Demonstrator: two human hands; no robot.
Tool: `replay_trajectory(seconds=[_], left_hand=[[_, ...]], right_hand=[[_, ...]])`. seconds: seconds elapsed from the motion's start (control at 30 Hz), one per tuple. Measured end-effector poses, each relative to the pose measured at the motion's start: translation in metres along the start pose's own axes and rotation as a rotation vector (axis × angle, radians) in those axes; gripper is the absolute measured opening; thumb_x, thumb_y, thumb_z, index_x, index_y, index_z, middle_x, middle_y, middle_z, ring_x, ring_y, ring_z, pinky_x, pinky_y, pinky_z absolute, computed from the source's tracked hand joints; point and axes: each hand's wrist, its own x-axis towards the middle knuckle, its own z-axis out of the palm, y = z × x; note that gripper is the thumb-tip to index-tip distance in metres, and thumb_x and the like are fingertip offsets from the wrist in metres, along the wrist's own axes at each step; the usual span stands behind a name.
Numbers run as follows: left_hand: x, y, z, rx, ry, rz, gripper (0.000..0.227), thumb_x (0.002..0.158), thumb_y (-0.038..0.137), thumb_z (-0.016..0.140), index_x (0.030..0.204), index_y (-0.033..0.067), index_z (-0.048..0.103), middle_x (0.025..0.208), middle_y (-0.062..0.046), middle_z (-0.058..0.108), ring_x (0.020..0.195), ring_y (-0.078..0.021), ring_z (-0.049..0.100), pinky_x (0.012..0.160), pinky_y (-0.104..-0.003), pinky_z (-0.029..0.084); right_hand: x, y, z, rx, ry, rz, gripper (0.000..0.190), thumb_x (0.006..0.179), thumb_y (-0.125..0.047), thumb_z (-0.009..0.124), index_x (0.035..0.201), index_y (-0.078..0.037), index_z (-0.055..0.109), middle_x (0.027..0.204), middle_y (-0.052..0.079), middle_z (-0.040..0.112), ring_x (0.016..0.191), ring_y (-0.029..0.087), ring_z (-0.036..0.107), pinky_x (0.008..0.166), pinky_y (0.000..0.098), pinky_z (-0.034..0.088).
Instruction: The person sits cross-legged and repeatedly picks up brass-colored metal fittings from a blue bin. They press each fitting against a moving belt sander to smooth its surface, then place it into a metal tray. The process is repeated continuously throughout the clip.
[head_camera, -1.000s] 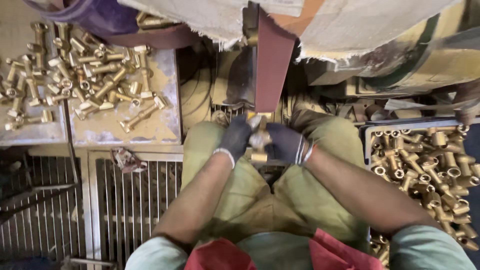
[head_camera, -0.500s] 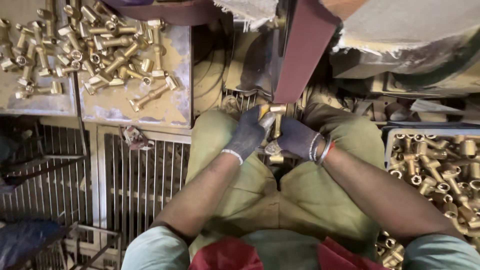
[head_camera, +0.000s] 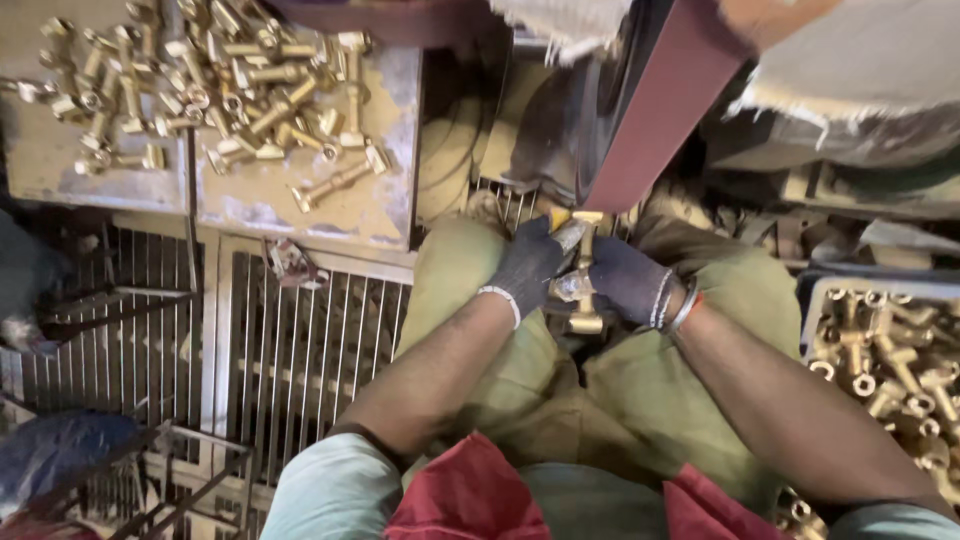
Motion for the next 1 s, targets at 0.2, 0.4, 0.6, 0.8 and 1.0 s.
replay_trajectory(seconds=[0.2,0.4,0.6,0.8,1.0], left_hand=[[-0.022,0.015,-0.004,0.329,-0.039,0.456,0.03,0.096,0.01,0.065,0.123,-0.0032,0.066,0.108,-0.008,0.074,0.097,-0.016,0.069,0.086,-0.032,0.055],[-0.001,0.01,-0.007,0.035,-0.162,0.145,0.025,0.099,0.013,0.063,0.117,-0.0038,0.068,0.1,-0.009,0.074,0.087,-0.0175,0.066,0.077,-0.033,0.054],[0.014,0.012,-0.004,-0.204,-0.121,0.036,0.025,0.101,0.018,0.065,0.112,-0.004,0.07,0.091,-0.01,0.071,0.073,-0.0165,0.065,0.065,-0.033,0.052],[-0.052,0.057,-0.009,0.3,-0.152,0.582,0.035,0.097,0.017,0.069,0.126,-0.002,0.066,0.101,-0.006,0.072,0.085,-0.0117,0.067,0.076,-0.028,0.055],[-0.137,0.124,-0.037,0.023,-0.986,0.329,0.055,0.09,0.019,0.077,0.138,0.0059,0.055,0.11,-0.01,0.072,0.083,-0.0132,0.067,0.076,-0.031,0.055]], right_hand=[[0.007,-0.029,0.0,0.253,-0.043,0.476,0.042,0.077,-0.023,0.083,0.11,-0.003,0.068,0.098,0.011,0.076,0.091,0.02,0.072,0.081,0.0368,0.056],[0.004,-0.005,0.003,0.61,-0.049,0.538,0.034,0.077,-0.016,0.082,0.106,-0.001,0.071,0.096,0.007,0.076,0.087,0.017,0.069,0.082,0.0375,0.057],[0.009,0.001,-0.001,1.19,0.048,0.635,0.028,0.084,-0.008,0.077,0.11,-0.003,0.069,0.102,0.003,0.072,0.096,0.013,0.067,0.089,0.0365,0.056],[0.002,-0.063,-0.015,0.145,0.035,0.284,0.031,0.08,-0.016,0.078,0.108,-0.005,0.069,0.103,0.01,0.074,0.096,0.022,0.07,0.086,0.0364,0.055],[-0.035,-0.123,-0.037,-0.103,-0.417,0.287,0.035,0.078,-0.034,0.083,0.101,-0.011,0.072,0.094,0.009,0.076,0.09,0.024,0.072,0.08,0.0385,0.056]])
